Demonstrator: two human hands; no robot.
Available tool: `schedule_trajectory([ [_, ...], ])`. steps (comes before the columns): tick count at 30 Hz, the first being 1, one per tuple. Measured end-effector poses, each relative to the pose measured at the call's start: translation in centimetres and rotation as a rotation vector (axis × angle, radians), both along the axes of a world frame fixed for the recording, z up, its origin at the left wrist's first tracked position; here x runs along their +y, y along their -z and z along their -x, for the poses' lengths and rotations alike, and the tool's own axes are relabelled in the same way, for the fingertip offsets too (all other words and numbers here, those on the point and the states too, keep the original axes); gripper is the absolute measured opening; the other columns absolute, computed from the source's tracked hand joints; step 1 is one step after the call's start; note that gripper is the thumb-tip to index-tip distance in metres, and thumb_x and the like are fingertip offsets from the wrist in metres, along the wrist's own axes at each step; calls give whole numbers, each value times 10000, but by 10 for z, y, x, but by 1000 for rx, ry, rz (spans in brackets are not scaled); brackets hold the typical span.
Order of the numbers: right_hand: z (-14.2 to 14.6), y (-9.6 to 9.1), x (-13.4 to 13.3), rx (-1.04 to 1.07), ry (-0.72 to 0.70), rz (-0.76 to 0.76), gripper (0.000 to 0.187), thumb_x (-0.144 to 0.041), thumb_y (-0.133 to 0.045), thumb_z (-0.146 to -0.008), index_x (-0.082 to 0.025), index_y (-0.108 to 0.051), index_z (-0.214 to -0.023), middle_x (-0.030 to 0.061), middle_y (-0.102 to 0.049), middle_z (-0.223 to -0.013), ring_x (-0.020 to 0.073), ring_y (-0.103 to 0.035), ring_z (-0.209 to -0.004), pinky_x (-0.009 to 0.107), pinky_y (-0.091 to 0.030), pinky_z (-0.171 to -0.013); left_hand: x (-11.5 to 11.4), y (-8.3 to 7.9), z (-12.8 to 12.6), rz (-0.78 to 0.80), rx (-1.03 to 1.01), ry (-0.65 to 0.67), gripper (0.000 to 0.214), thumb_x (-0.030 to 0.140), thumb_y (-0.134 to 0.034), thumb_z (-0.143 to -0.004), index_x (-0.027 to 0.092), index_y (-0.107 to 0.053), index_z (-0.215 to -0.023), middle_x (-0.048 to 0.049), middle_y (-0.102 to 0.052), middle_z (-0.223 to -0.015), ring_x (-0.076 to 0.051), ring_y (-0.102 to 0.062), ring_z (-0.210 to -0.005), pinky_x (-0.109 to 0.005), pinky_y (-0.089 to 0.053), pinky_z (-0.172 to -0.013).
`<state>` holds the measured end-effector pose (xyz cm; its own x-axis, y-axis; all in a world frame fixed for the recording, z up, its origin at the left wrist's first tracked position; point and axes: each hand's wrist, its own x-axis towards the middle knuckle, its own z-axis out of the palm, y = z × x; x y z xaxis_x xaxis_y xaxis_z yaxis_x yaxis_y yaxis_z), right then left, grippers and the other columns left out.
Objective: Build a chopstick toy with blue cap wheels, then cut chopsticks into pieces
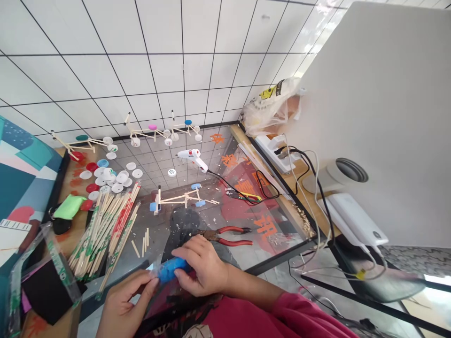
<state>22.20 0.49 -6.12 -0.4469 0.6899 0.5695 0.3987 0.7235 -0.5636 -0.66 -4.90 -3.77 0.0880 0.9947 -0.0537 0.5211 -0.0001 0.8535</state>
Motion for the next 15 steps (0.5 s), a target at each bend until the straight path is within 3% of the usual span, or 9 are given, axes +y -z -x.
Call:
schedule_trajectory([
  [3, -1, -1, 1, 60, 95, -7, 308, -324, -576, -899, -184, -540, -1171, 101, -670, -1012, 206, -626, -885, 349, -490, -766, 0, -5, -1, 18, -69, 5, 163, 361, -751, -797, 223, -726, -715, -2, -717, -696, -157, -675, -602, -187, -556, -586],
  [5, 0, 2, 0, 73, 19, -30, 207, -373, -602, -915, -205, -558, -1030, 40, -666, -865, 162, -619, -757, 312, -464, -702, 0, -9, -6, 15, -137, 12, 148, 337, -754, -800, 225, -714, -711, 9, -696, -682, -142, -656, -589, -185, -544, -587],
  [9, 6, 14, -1, -35, -241, 19, 433, -629, -639, -849, -228, -489, -784, -50, -575, -631, 106, -549, -560, 272, -391, -570, 2, -14, -24, 1, -187, 106, 165, 284, -715, -846, 218, -680, -699, 17, -669, -661, -126, -639, -598, -185, -508, -583],
  [12, 7, 18, -2, -57, -261, 124, 540, -725, -666, -769, -236, -438, -741, -55, -564, -618, 103, -543, -559, 260, -399, -567, 7, -16, -34, -26, -139, 166, 210, 251, -669, -887, 207, -642, -683, 21, -641, -638, -117, -617, -586, -188, -490, -575],
  [15, 5, 15, -1, 4, -242, 223, 526, -707, -663, -788, -239, -426, -753, -52, -569, -621, 106, -553, -576, 247, -417, -582, 12, -20, -40, -105, -82, 233, 171, 204, -625, -915, 211, -642, -745, 24, -633, -669, -109, -617, -601, -178, -487, -574],
])
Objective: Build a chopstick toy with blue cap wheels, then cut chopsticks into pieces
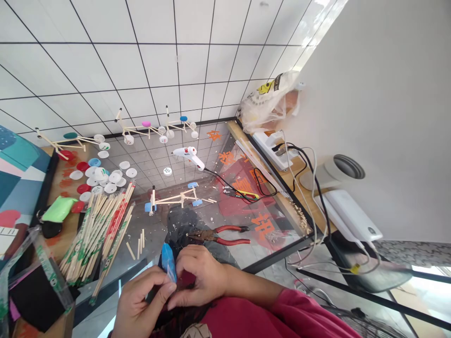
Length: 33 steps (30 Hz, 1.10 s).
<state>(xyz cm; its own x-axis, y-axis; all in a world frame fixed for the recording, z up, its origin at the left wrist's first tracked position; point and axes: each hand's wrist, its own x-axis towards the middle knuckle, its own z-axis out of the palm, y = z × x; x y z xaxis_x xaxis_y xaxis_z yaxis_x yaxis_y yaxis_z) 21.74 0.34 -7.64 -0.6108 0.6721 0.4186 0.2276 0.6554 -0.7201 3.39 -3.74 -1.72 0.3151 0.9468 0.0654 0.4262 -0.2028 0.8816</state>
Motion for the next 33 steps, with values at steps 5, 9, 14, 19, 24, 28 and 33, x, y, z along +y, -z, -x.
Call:
schedule_trajectory([
  [5, -6, -7, 0, 69, 23, 35, 325, -532, -545, -935, -230, -460, -853, -8, -623, -704, 124, -586, -628, 248, -459, -630, 4, -9, -7, -192, 106, 0, 177, 135, -522, -957, 215, -630, -842, 8, -620, -721, -110, -608, -642, -181, -478, -585],
  [9, -7, -9, 0, 56, 86, -69, 124, -337, -443, -900, -222, -475, -935, 5, -618, -695, 148, -579, -594, 268, -458, -599, 6, -7, -10, -385, 241, -3, 136, 139, -546, -948, 210, -647, -890, -8, -632, -729, -134, -584, -657, -224, -460, -615],
  [14, -7, -5, 1, 69, 102, -176, 262, -428, -514, -836, -219, -465, -986, 25, -681, -779, 161, -652, -660, 272, -484, -618, 6, -5, -11, -402, 269, 26, 146, 94, -547, -932, 202, -629, -876, -19, -625, -730, -144, -572, -658, -250, -437, -614],
  [19, -9, -3, 1, -25, 119, -211, 148, -357, -526, -873, -224, -476, -915, 22, -701, -812, 148, -651, -650, 277, -471, -608, 11, -7, -12, -399, 278, 88, 219, 83, -518, -931, 204, -595, -765, -13, -578, -674, -147, -549, -621, -268, -409, -582],
  [24, -10, -5, 2, -58, 64, -200, 149, -270, -461, -812, -198, -516, -929, 58, -704, -843, 172, -649, -681, 298, -498, -627, 15, -6, -13, -560, 404, 119, 195, 87, -581, -887, 203, -629, -739, -13, -578, -631, -161, -550, -600, -298, -415, -596],
  [28, -10, -7, 3, -81, 16, -206, 151, -222, -429, -794, -197, -519, -913, 65, -703, -861, 165, -618, -649, 302, -490, -608, 17, -4, -18, -668, 488, 104, 252, 56, -602, -852, 203, -600, -648, -5, -555, -583, -165, -540, -570, -318, -405, -587],
  [33, -7, -1, 1, -202, 15, -248, 61, -265, -451, -738, -247, -404, -703, -6, -524, -605, 151, -455, -492, 308, -385, -498, 20, -8, -22, -759, 518, 111, 370, 30, -573, -843, 212, -495, -530, 10, -471, -506, -150, -468, -500, -324, -340, -533],
])
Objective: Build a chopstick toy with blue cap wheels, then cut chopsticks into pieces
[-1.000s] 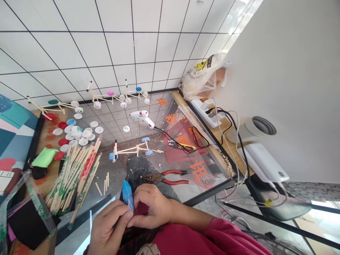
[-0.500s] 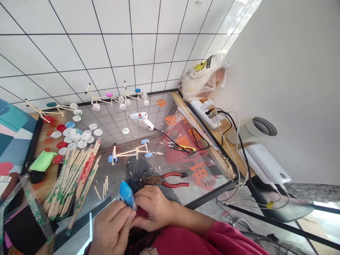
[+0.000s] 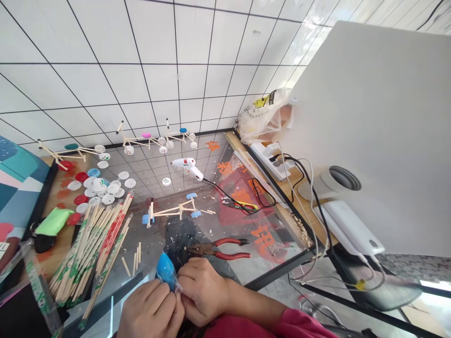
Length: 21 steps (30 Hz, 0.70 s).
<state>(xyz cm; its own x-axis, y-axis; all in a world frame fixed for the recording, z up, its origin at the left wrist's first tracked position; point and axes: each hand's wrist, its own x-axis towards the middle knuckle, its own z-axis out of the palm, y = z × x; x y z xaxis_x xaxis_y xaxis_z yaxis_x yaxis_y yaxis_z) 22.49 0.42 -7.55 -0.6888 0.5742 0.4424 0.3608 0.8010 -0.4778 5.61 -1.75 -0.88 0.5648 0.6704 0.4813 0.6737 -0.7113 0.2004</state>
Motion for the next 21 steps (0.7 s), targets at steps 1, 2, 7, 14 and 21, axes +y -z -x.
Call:
schedule_trajectory([
  [1, 0, 1, 0, 20, 22, -10, 88, -267, -451, -715, -252, -374, -675, -17, -484, -577, 146, -426, -477, 308, -364, -490, 0, -1, 2, -16, -3, 0, 370, 25, -575, -838, 213, -490, -530, 12, -470, -503, -148, -466, -499, -323, -337, -535],
  [2, 1, 1, 0, 49, 53, -13, 108, -264, -449, -696, -254, -349, -655, -24, -459, -562, 142, -410, -471, 307, -350, -492, 0, -2, 5, -30, -1, -9, 365, 26, -584, -832, 216, -487, -535, 14, -469, -502, -147, -466, -500, -322, -334, -538],
  [7, 0, -8, 2, 174, 182, 29, 160, -246, -417, -717, -252, -284, -628, -41, -389, -507, 131, -373, -451, 303, -311, -492, -2, -2, 17, -9, -54, -142, 282, 70, -655, -809, 228, -507, -628, 28, -528, -545, -140, -509, -522, -303, -369, -571],
  [14, -10, -27, 3, 396, 197, 94, 48, -269, -530, -848, -223, -518, -845, 8, -601, -715, 157, -558, -644, 307, -440, -636, -8, 4, 7, 445, -434, -412, 115, 141, -618, -853, 226, -546, -827, -1, -738, -862, -136, -711, -741, -222, -540, -717],
  [21, -11, -22, 3, 150, 210, 20, 712, -310, -657, -798, -164, -391, -1441, 151, -623, -1319, 322, -478, -1270, 499, -343, -1044, -3, -19, 16, 645, -468, -311, 130, 142, -562, -859, 205, -578, -747, -5, -730, -764, -127, -682, -653, -205, -529, -612],
])
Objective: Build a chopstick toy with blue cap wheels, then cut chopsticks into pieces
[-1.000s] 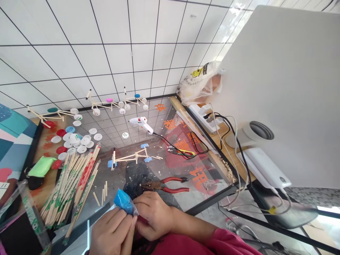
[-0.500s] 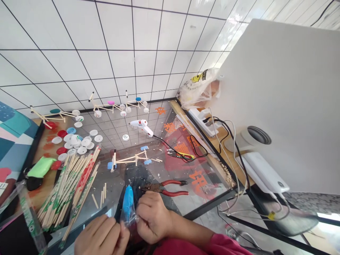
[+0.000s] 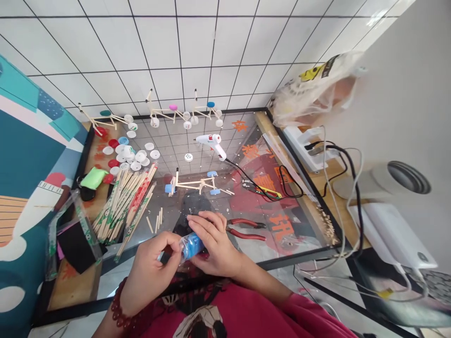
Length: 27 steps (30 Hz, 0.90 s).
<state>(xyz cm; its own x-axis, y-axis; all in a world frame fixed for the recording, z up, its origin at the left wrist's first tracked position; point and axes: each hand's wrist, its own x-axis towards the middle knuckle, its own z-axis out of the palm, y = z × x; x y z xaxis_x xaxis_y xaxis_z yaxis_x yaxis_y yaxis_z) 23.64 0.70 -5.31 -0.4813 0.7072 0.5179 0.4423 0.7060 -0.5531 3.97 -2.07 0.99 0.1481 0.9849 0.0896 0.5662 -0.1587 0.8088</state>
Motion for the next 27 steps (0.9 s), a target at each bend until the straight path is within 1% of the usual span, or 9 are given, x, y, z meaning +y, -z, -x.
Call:
schedule_trajectory([
  [2, 0, 1, 0, -16, -9, 4, 665, -292, -641, -791, -198, -435, -1415, 110, -672, -1257, 313, -509, -1246, 487, -320, -1039, 1, -4, -1, 17, 14, 31, 137, 151, -556, -875, 203, -607, -759, 0, -721, -746, -121, -669, -635, -198, -522, -605],
  [4, 1, 1, 0, 10, -8, -3, 598, -356, -654, -808, -210, -485, -1363, 95, -710, -1182, 303, -556, -1192, 479, -307, -1028, 1, -4, -3, -2, 28, 12, 143, 149, -558, -882, 204, -634, -774, 9, -714, -732, -111, -655, -614, -190, -519, -600],
  [6, 2, -1, 1, 37, 1, -6, 520, -384, -656, -831, -214, -523, -1304, 81, -733, -1112, 280, -598, -1126, 471, -292, -1024, 1, -1, -4, -44, 31, -10, 145, 142, -569, -879, 207, -668, -796, 5, -730, -764, -116, -677, -657, -191, -536, -644],
  [8, 3, -2, 1, 48, 5, -1, 429, -343, -646, -851, -210, -550, -1248, 61, -742, -1055, 252, -622, -1067, 461, -275, -1024, 1, 2, -3, -68, 25, -1, 149, 143, -586, -880, 214, -710, -841, -12, -757, -834, -133, -709, -737, -203, -557, -708],
  [11, 4, -4, 0, 31, -9, 22, 342, -275, -600, -874, -196, -564, -1204, 56, -738, -1024, 237, -627, -1037, 452, -266, -1024, 3, 5, 2, -28, 10, 31, 163, 164, -603, -886, 224, -753, -912, -37, -776, -901, -158, -731, -795, -226, -582, -742],
  [17, 2, -5, -2, 15, 17, 32, 269, -155, -517, -874, -196, -574, -1134, 44, -732, -958, 219, -638, -989, 455, -255, -1036, 4, 3, 5, 115, -23, 91, 200, 185, -648, -859, 240, -765, -1013, -56, -777, -988, -185, -735, -872, -263, -602, -797],
  [23, 1, -5, -1, 5, 33, 23, 236, -125, -492, -839, -213, -584, -1038, 14, -728, -885, 204, -646, -951, 466, -227, -1040, 3, 6, 0, 212, -67, 106, 246, 183, -651, -845, 237, -743, -1067, -45, -767, -996, -162, -730, -788, -228, -612, -689],
  [25, 0, -5, -1, 6, 34, 17, 222, -126, -487, -820, -215, -585, -998, 5, -721, -845, 201, -649, -925, 476, -215, -1047, 2, 7, -1, 231, -46, 132, 249, 179, -642, -852, 234, -738, -1076, -53, -761, -1037, -165, -734, -838, -229, -614, -726],
  [27, -1, -4, -2, 0, 36, 10, 195, -126, -483, -807, -216, -584, -948, -5, -702, -793, 194, -646, -890, 481, -207, -1050, 2, 8, -2, 207, -5, 156, 254, 172, -638, -857, 232, -739, -1082, -66, -751, -1092, -177, -732, -927, -242, -609, -798],
])
